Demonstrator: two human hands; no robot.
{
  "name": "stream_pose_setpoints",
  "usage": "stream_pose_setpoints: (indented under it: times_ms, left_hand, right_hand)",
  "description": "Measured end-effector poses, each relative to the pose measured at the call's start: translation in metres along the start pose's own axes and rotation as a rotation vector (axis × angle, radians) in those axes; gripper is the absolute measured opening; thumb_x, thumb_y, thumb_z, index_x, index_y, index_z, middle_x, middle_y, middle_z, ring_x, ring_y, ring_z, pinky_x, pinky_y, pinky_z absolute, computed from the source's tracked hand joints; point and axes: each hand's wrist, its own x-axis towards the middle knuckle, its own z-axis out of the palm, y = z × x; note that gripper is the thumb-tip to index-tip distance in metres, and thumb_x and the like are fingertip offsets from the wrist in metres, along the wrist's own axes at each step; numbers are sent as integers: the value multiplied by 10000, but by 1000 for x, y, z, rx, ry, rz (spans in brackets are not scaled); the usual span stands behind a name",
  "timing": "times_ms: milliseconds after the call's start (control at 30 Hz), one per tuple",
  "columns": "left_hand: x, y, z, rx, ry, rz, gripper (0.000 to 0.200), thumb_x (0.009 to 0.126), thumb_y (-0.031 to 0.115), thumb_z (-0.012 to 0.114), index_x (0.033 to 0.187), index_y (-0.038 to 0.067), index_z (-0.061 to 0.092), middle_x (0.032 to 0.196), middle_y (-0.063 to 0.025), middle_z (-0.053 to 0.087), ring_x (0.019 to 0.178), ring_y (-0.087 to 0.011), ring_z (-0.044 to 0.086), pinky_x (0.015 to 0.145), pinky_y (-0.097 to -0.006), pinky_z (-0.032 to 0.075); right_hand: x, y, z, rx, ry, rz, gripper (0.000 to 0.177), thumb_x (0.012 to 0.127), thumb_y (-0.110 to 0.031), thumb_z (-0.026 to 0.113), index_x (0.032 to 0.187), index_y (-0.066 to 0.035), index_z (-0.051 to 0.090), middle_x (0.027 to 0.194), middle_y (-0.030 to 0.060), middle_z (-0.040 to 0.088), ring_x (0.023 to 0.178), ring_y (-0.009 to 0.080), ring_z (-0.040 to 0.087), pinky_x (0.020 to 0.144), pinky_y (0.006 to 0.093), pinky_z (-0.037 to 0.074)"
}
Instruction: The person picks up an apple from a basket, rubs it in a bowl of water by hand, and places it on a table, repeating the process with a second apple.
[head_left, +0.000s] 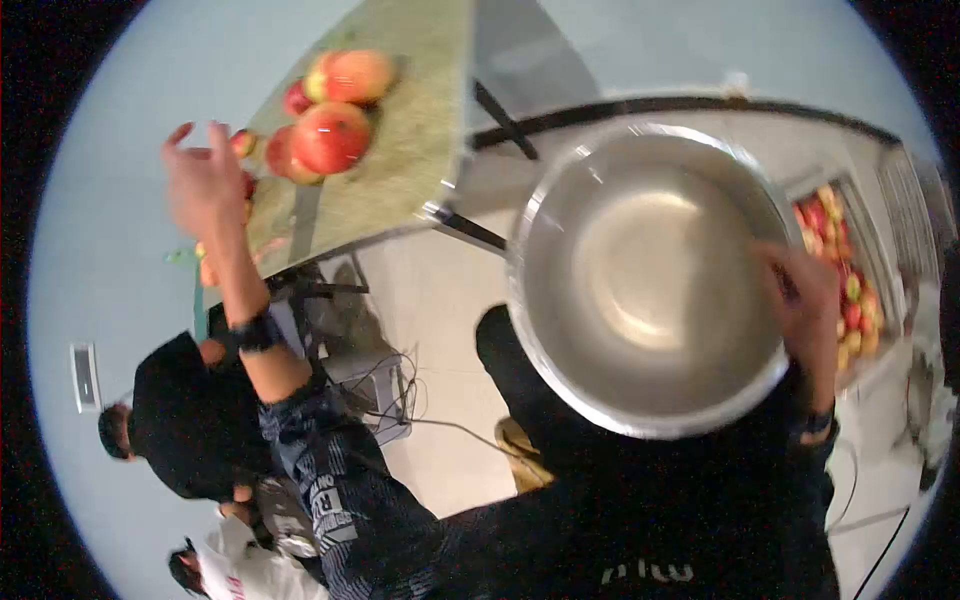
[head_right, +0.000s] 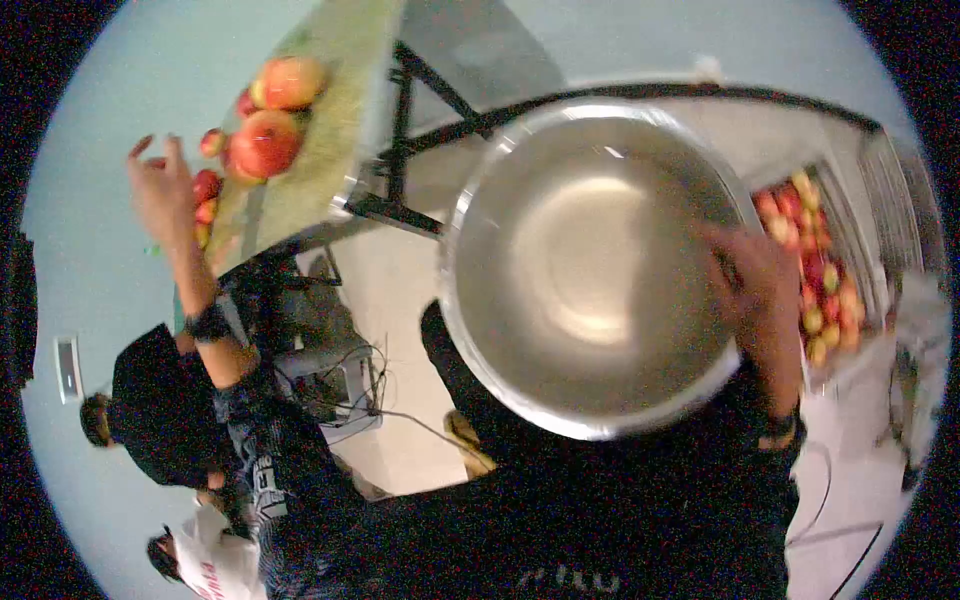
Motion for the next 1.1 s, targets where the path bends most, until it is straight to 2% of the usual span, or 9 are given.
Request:
stream_pose_setpoints:
  times_ms: [167, 300, 367, 433, 500, 600, 800, 967, 1100]
  left_hand:
    - [-104, 92, -66, -688, 48, 550, 123, 830, 148, 703, 924, 69, 697, 816, -38, 626, 651, -104, 547, 578, -263, 434]
    - [-186, 164, -100, -865, -11, 1178, 126, 752, 71, 685, 877, 86, 684, 807, -60, 580, 712, -168, 578, 601, -291, 455]
    - [-212, 186, -90, -781, -323, 1243, 188, 765, 40, 665, 951, 70, 666, 926, -92, 614, 903, -260, 617, 776, -330, 493]
    - [-237, 193, -79, -890, -392, 1221, 177, 774, 29, 653, 946, 71, 661, 946, -72, 604, 901, -228, 617, 775, -315, 493]
    - [-255, 203, -64, -1012, -475, 1075, 164, 770, 35, 647, 929, 73, 654, 915, -57, 588, 865, -195, 597, 743, -301, 487]
    - [-279, 190, -49, -1143, -646, 710, 145, 749, 53, 645, 893, 69, 650, 813, -42, 564, 772, -146, 550, 674, -285, 472]
    - [-334, 179, -34, -1133, -797, 490, 154, 758, 78, 637, 895, 34, 692, 695, -31, 561, 676, -107, 543, 642, -263, 475]
    - [-328, 171, 17, -829, -653, 600, 210, 774, 127, 657, 955, 43, 724, 726, -78, 664, 714, -142, 637, 690, -304, 515]
    - [-335, 168, 15, -738, -917, 614, 217, 794, 170, 653, 964, 58, 730, 840, -110, 720, 774, -186, 677, 747, -343, 521]
  right_hand:
    - [8, 0, -3, -61, 185, -209, 155, 739, -86, 697, 841, -62, 583, 929, 103, 605, 847, 307, 590, 729, 411, 483]
    - [-6, 5, -5, -64, 193, -288, 210, 689, -107, 701, 799, -64, 527, 853, 98, 555, 859, 308, 557, 754, 398, 465]
    - [3, 4, 0, 7, 192, -389, 233, 648, -51, 694, 783, -51, 504, 776, 80, 503, 833, 283, 530, 744, 370, 443]
    - [-4, -2, 1, -66, -12, -334, 225, 702, -219, 719, 853, -107, 595, 1007, 95, 633, 1003, 306, 573, 836, 433, 473]
    - [-14, -12, 20, -191, 342, -563, 241, 705, -294, 720, 898, -159, 667, 1155, 76, 656, 1128, 306, 553, 908, 498, 454]
    - [-22, -31, 41, -112, 295, -469, 190, 727, -282, 711, 886, -177, 713, 1234, 62, 649, 1204, 310, 519, 959, 520, 425]
    - [-67, -27, 9, 152, 359, -446, 121, 757, -220, 682, 811, -114, 703, 854, 58, 668, 947, 297, 571, 877, 391, 463]
    - [-81, 0, -1, 316, 302, -299, 79, 763, -184, 677, 795, -113, 691, 793, 50, 627, 862, 279, 571, 815, 396, 469]
    - [-90, -10, 19, 385, 439, -300, 71, 762, -151, 672, 789, -86, 678, 846, 57, 591, 941, 278, 528, 856, 398, 466]
